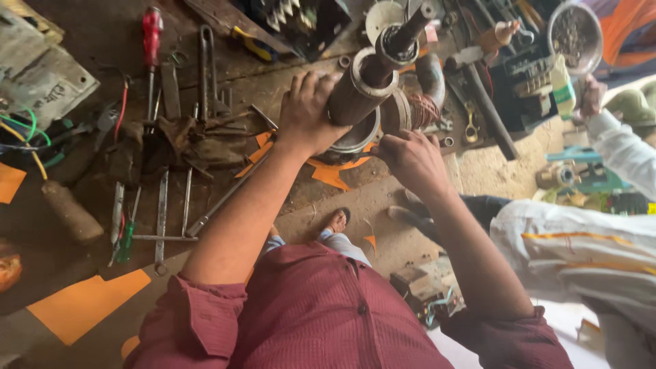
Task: The person works on a pump/motor assembly clamped on a cluttered workshop bench. They hold the housing, turn a shaft component by hand, tighten and loosen bolts using a spanner, cut or grip wire with pliers, tap parts with a hammer, and reposition the assembly while other people hand over items nearby.
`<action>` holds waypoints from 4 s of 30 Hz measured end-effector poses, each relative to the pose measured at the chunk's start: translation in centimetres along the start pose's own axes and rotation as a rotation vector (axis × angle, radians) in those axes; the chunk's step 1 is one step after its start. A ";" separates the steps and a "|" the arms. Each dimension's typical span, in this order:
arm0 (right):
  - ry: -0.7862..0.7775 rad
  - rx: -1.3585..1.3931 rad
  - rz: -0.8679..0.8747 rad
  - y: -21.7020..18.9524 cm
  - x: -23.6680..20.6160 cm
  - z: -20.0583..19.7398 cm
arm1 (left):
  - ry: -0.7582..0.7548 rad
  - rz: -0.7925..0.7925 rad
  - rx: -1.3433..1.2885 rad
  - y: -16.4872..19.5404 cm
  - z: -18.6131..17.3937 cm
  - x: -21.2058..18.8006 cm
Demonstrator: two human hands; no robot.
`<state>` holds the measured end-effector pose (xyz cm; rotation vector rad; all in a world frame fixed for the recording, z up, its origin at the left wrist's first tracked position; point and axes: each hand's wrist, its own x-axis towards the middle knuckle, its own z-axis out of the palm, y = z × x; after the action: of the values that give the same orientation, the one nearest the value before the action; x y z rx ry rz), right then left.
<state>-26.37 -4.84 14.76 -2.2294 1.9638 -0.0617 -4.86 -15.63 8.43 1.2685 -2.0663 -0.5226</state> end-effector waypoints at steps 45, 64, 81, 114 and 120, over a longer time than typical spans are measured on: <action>-0.031 1.882 0.665 -11.2 -2.9 10.0 | 0.036 0.081 0.035 1.6 -0.4 0.3; 0.060 0.145 0.074 -1.9 -1.8 2.6 | -0.013 0.048 0.006 1.7 -1.0 0.4; 0.172 1.824 0.566 -11.5 -2.1 15.3 | 0.073 0.067 -0.021 1.2 -0.7 0.3; -0.083 1.696 0.618 -10.5 -2.9 9.7 | -0.024 -0.029 -0.014 0.3 -0.6 0.0; 0.015 0.366 0.273 -4.7 -5.0 4.9 | -0.022 -0.044 -0.029 0.0 -0.3 0.1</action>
<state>-21.74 1.12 11.07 -1.7276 2.0489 -0.3709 -4.68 -15.66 8.70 1.2986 -2.0457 -0.5872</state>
